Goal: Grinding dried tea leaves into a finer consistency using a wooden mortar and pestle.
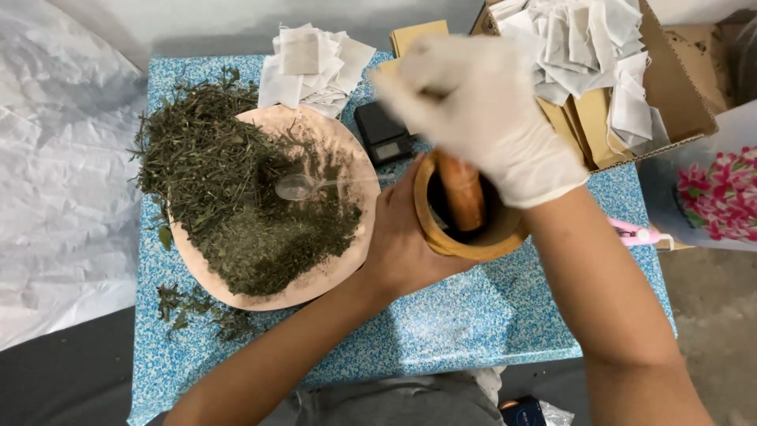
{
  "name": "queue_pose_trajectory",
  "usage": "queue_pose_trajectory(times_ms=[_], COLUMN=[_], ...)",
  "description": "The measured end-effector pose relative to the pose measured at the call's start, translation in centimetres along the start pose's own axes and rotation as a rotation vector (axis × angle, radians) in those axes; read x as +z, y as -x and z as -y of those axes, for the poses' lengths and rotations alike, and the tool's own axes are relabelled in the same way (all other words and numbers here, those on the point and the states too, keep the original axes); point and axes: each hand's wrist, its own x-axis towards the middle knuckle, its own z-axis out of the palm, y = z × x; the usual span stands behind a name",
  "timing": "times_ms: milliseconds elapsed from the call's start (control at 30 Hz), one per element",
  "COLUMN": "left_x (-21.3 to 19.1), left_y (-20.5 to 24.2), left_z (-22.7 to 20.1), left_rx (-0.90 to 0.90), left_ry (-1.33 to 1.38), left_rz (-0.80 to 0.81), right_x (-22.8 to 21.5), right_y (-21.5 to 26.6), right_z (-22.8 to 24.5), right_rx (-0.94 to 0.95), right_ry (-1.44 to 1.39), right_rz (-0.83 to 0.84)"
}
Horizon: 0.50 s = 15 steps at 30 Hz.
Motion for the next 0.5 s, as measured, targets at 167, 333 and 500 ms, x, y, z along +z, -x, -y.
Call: queue_pose_trajectory(times_ms=[167, 333, 500], left_x=[0.5, 0.0, 0.3], left_y=[0.7, 0.8, 0.8], left_z=[0.6, 0.4, 0.6], left_rx=[-0.033, -0.027, -0.001], left_ry=[0.032, 0.062, 0.072], left_rz=[0.049, 0.060, 0.054], right_x=[-1.8, -2.7, -3.7], right_y=[3.0, 7.6, 12.6], right_z=[-3.0, -2.2, 0.3], right_rx=[0.258, 0.384, 0.348], right_ry=[-0.370, -0.368, -0.151], right_rz=[-0.115, -0.415, -0.677])
